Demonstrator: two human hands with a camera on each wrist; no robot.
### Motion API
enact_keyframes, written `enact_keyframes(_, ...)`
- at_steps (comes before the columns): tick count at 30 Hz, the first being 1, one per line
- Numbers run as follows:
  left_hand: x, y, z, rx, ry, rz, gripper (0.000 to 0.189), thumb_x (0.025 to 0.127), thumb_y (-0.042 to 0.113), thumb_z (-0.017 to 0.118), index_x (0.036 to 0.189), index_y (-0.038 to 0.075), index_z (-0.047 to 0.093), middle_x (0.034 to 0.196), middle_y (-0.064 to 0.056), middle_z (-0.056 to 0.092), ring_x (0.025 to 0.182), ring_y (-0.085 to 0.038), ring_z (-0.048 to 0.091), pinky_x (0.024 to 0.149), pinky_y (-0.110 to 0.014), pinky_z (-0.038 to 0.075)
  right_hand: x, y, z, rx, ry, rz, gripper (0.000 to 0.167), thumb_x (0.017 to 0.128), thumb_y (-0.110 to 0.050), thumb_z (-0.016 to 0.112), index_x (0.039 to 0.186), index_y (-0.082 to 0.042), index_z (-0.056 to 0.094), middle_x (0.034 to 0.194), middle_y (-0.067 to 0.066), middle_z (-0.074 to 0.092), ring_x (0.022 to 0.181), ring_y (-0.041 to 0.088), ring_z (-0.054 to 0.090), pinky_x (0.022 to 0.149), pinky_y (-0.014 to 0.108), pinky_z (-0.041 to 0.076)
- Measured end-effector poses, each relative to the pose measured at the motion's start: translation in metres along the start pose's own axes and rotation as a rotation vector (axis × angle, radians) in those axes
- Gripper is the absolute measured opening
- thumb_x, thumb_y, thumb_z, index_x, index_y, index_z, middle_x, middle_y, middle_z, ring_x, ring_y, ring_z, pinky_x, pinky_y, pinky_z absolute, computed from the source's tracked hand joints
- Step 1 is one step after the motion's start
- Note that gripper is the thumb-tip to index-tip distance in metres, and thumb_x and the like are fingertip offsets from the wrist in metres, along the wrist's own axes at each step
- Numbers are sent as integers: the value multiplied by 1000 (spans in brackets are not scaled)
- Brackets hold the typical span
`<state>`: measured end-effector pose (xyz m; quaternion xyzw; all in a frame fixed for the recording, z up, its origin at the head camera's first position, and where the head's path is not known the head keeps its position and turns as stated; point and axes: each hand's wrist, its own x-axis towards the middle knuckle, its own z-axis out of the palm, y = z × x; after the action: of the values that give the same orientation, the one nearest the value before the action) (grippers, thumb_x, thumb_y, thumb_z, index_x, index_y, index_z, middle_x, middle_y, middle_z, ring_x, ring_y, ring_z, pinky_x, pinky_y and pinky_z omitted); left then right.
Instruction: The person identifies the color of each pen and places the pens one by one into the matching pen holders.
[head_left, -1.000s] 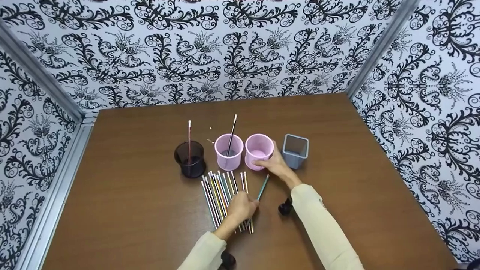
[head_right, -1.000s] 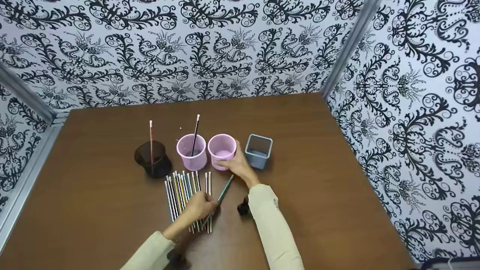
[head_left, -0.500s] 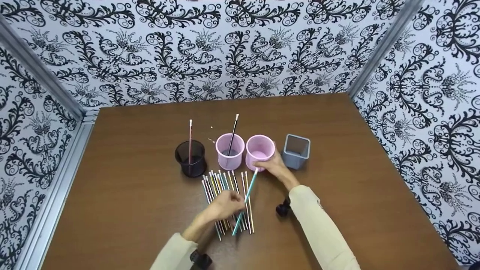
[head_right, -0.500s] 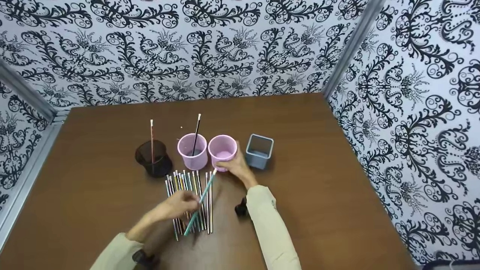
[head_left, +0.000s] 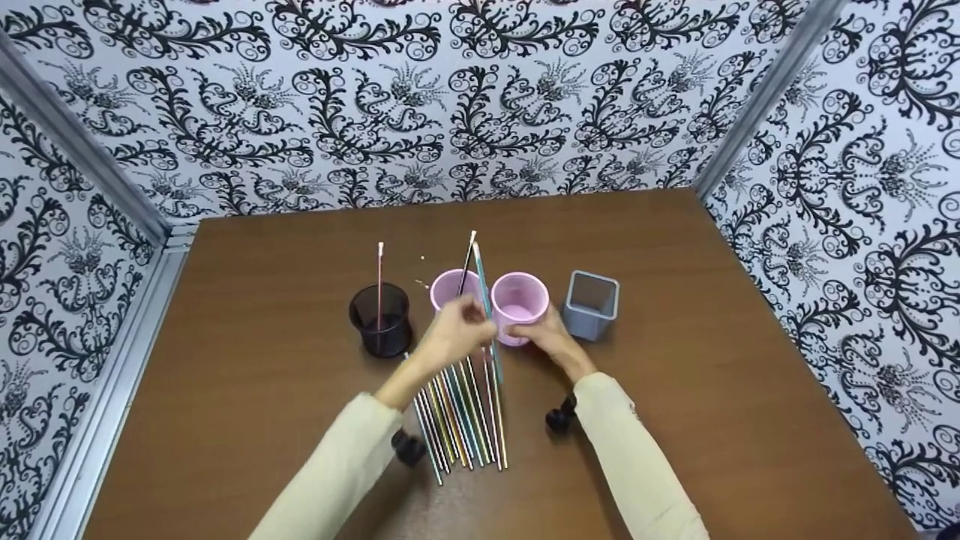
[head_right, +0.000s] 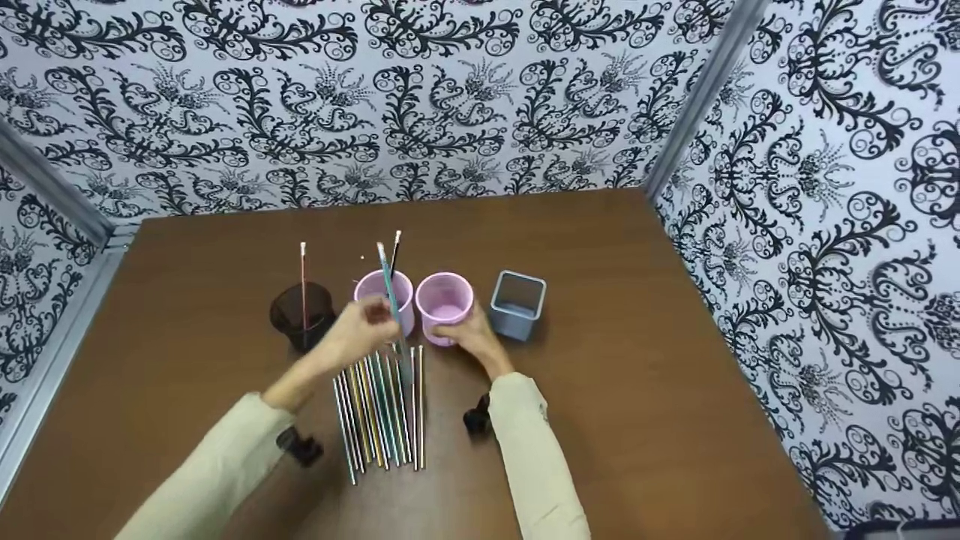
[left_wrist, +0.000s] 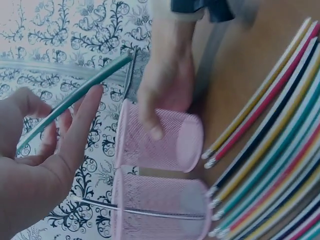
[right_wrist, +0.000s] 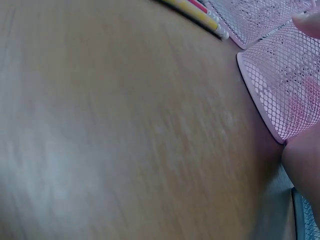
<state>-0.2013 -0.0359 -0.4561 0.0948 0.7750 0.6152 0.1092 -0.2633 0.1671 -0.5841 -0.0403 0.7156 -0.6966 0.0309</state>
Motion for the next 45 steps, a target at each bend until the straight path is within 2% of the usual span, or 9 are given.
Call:
enact_keyframes(4, 24, 18, -4, 9, 112, 38, 9, 83, -1, 62, 88, 4, 55, 79, -3, 58, 60, -11, 61, 59, -33, 61, 1, -3, 3, 33, -11, -2, 81, 66, 10, 75, 140, 10, 42, 134, 33, 52, 126, 43, 50, 112, 41, 38)
enact_keyframes(7, 40, 28, -4, 120, 234, 64, 9, 82, 6, 66, 89, 5, 61, 82, -6, 64, 66, -12, 62, 64, -30, 59, 1, -9, 3, 50, -33, 5, 80, 67, 12, 72, 140, 13, 39, 135, 38, 49, 127, 48, 47, 115, 46, 36)
enact_keyframes(9, 48, 30, -3, 188, 297, 69, 11, 81, 11, 68, 90, 7, 63, 86, -7, 69, 72, -14, 63, 68, -28, 56, 1, -7, 3, 43, -37, 12, 80, 67, 12, 72, 141, 13, 39, 136, 39, 48, 128, 49, 47, 116, 48, 36)
enact_keyframes(12, 60, 28, 2, 215, 345, 70, 12, 80, 13, 68, 91, 8, 66, 89, -8, 73, 78, -19, 68, 74, -28, 55, 2, -2, 1, 36, -27, 28, 81, 67, 12, 72, 142, 11, 40, 136, 37, 50, 128, 48, 47, 116, 48, 35)
enact_keyframes(20, 74, 14, 13, 144, 345, 83, 16, 82, 7, 67, 97, 1, 68, 93, -14, 75, 81, -22, 73, 72, -25, 60, 2, 0, 1, 5, -11, 39, 85, 65, 6, 77, 143, 4, 43, 135, 28, 56, 126, 39, 52, 116, 47, 36)
enact_keyframes(28, 76, -2, 23, 191, 329, 157, 18, 82, 4, 67, 100, 1, 66, 93, -14, 75, 85, -24, 72, 79, -29, 59, 1, 1, 0, -22, 14, 52, 83, 65, 6, 78, 141, 4, 45, 131, 24, 59, 117, 26, 57, 109, 37, 43)
enact_keyframes(33, 78, -10, 27, 134, 333, 168, 21, 80, 0, 65, 100, 2, 66, 92, -15, 73, 84, -24, 69, 79, -30, 57, 2, 1, 1, 23, -11, 16, 80, 67, 12, 74, 141, 7, 43, 132, 27, 58, 114, 20, 58, 105, 30, 44)
enact_keyframes(39, 79, -16, 30, 109, 315, 124, 19, 78, -1, 66, 98, 1, 65, 92, -15, 73, 83, -22, 69, 78, -28, 57, -8, -11, 4, 14, 16, 13, 76, 67, 13, 73, 138, 12, 45, 130, 32, 57, 114, 23, 58, 104, 30, 44)
enact_keyframes(45, 80, -23, 31, 150, 313, 157, 20, 80, -2, 68, 100, -2, 66, 91, -17, 74, 83, -25, 71, 75, -29, 59, -8, -14, 6, 33, 5, -4, 77, 68, 14, 71, 139, 14, 41, 132, 36, 54, 120, 37, 55, 112, 45, 42)
